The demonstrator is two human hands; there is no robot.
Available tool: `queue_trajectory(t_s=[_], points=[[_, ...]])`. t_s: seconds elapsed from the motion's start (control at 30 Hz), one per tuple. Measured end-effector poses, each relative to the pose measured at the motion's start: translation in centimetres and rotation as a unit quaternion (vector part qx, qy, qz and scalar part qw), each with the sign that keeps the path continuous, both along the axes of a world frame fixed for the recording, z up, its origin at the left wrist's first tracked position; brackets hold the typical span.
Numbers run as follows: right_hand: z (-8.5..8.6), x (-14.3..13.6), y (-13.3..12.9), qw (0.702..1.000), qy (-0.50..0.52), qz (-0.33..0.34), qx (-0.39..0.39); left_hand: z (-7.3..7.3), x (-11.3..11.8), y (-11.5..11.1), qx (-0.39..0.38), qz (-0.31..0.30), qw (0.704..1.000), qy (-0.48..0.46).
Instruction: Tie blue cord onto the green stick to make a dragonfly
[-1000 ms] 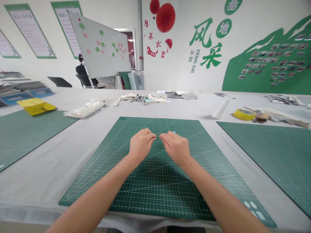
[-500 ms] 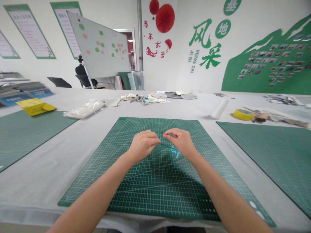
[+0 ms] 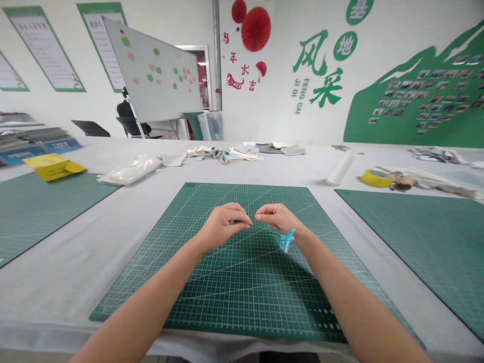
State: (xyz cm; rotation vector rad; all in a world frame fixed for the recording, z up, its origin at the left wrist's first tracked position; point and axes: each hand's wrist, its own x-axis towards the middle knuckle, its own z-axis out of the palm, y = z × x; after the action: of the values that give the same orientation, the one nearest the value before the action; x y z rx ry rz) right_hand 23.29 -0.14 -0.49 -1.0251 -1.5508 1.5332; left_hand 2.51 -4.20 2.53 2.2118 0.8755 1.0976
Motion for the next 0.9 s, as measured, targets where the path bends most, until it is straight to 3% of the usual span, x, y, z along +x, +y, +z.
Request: queue_trajectory(t_s=[0.33, 0.67, 0.8, 0.9], points=[[-0.2, -1.4, -0.9, 0.998, 0.047, -0.003, -0.035, -0.7, -0.5, 1.0, -0.001, 0.103, 0.993, -0.059], [-0.5, -1.7, -1.1, 0.997, 0.04, 0.038, -0.057, -0.7, -0.7, 1.4, -0.021, 0.107, 0.989, -0.096], [-1.2, -0.7, -0.2, 0.998, -0.051, 0.019, -0.045, -0.8, -1.0, 1.7, -0.036, 0.117, 0.986, -0.115], [-1.7, 0.6, 0.8, 0.972, -0.222, -0.048, 0.061, -1.0, -1.2, 1.9, -0.041, 0.129, 0.982, -0.128]])
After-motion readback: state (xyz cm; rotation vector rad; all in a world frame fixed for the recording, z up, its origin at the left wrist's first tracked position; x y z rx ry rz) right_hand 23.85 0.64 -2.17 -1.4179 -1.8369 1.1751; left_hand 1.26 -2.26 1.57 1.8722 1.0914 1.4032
